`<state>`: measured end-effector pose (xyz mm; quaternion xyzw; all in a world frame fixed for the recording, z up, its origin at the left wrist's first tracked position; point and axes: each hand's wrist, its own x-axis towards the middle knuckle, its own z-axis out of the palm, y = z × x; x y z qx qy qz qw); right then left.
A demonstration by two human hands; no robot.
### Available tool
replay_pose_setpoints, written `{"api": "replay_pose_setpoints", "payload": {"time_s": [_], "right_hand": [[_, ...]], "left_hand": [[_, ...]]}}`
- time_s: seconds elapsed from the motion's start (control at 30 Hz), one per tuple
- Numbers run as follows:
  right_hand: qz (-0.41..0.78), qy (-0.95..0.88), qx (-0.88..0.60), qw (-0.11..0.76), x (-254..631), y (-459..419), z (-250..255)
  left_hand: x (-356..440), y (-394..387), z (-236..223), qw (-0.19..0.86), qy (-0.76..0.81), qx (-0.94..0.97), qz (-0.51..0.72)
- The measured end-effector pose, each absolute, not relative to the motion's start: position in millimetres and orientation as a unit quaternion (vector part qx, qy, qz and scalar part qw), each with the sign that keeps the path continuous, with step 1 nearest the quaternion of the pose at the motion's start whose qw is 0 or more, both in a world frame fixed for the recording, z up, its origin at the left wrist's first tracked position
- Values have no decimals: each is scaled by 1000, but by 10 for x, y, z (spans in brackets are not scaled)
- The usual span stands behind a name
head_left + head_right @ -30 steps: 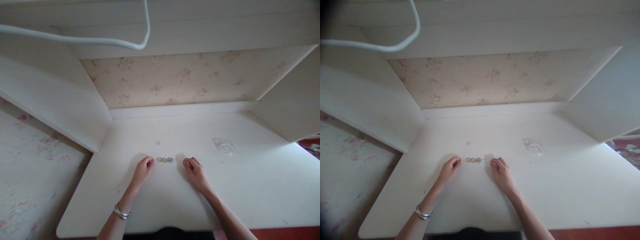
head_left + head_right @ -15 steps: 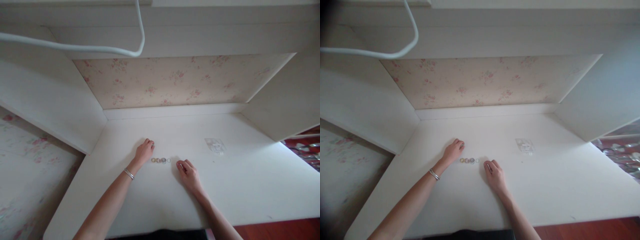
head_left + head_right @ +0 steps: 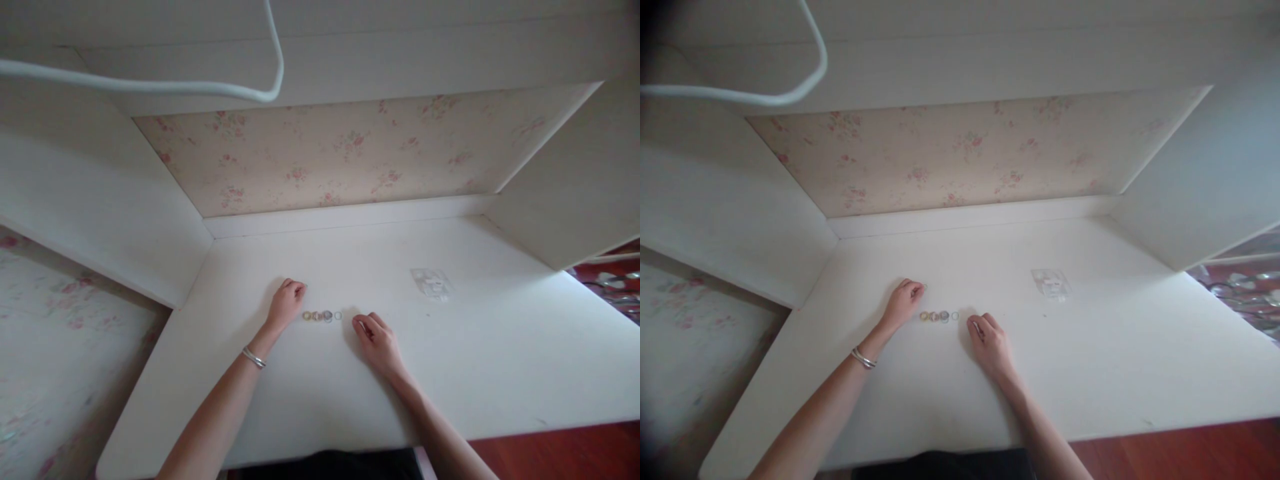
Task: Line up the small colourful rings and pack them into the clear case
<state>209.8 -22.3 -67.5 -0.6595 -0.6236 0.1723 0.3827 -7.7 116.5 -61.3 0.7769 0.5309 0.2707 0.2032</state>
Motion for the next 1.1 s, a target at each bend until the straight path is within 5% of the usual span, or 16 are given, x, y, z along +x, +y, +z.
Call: {"api": "replay_pose_setpoints", "payload": {"time_s": [0.33,1.1], "right_hand": [[199,-614,-658,388,2115,-218,-727],[210,-588,-658,420,2141,-228,-679]], "left_hand": [[-74,980,-399,241,546,735,323],[545,748,-337,248,456,848,109]]}}
